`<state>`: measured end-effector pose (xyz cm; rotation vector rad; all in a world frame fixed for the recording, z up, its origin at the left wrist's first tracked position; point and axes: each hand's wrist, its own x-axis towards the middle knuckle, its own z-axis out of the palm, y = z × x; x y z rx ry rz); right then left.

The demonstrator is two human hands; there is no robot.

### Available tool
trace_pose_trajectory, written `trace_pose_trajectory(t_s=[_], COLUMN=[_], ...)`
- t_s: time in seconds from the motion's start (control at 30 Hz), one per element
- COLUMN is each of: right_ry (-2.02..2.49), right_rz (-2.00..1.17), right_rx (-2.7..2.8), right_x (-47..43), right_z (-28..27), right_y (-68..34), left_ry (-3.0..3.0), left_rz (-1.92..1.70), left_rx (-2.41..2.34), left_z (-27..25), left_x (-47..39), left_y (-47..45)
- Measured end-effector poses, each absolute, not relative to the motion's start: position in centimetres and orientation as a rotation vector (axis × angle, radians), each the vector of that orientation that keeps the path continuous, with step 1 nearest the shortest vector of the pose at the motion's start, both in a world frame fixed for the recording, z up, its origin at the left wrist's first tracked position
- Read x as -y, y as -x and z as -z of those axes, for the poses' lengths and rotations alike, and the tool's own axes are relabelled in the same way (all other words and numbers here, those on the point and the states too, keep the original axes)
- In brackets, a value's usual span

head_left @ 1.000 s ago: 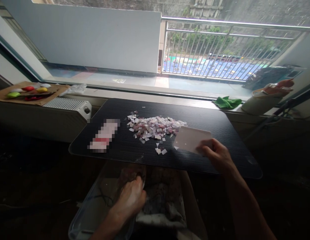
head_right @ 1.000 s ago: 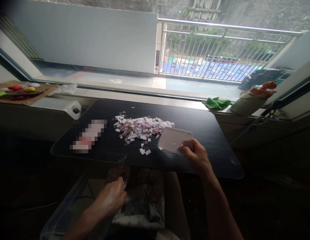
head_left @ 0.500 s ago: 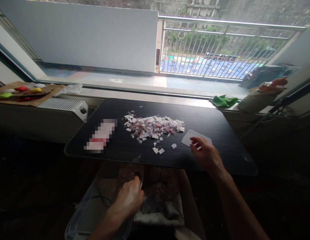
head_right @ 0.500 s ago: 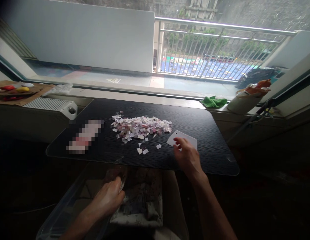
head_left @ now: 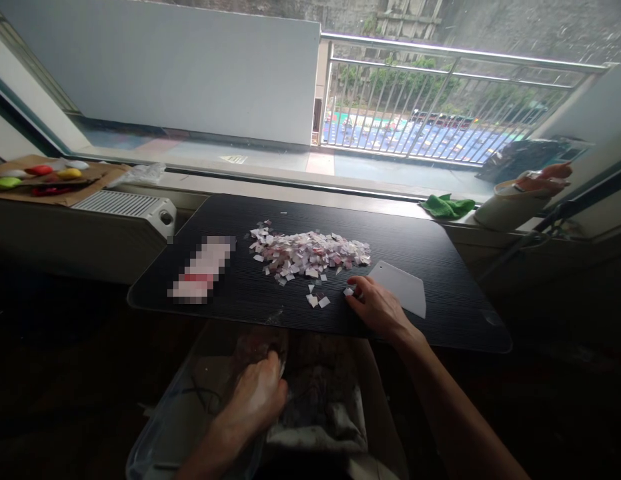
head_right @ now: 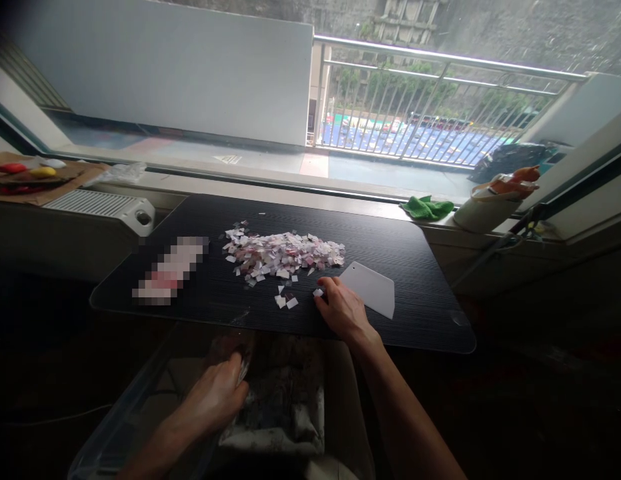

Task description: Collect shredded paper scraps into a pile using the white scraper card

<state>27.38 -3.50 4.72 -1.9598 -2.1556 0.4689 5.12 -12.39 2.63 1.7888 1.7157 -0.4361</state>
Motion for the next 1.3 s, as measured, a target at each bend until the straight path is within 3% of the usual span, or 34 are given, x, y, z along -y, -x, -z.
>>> trace_pose_trajectory(t_s=[0.27, 0.57, 0.93, 1.3], right_ry=[1.951, 1.814, 1.981, 1.866], right_rz=[-0.445, -0.674, -0.405, -0.358], right_rx=[2.210, 1.684, 2.216, 1.949], right_x=[2.9, 2.5, 2.4, 2.6], right_z=[-4.8, -3.8, -4.6, -4.8], right_y=[-27.1, -29.0, -26.8, -26.7], left_ry=[-1.791, -1.816, -1.831, -1.886], left_rz=[0.418, 0.386, 0.353, 0.307], left_rx=[-1.726, -1.722, -1.697, -1.677], left_z=[-2.4, -2.2, -1.8, -2.0], left_x=[12.6, 12.7, 12.7, 14.1], left_y=[-5.0, -5.0, -4.9, -5.4])
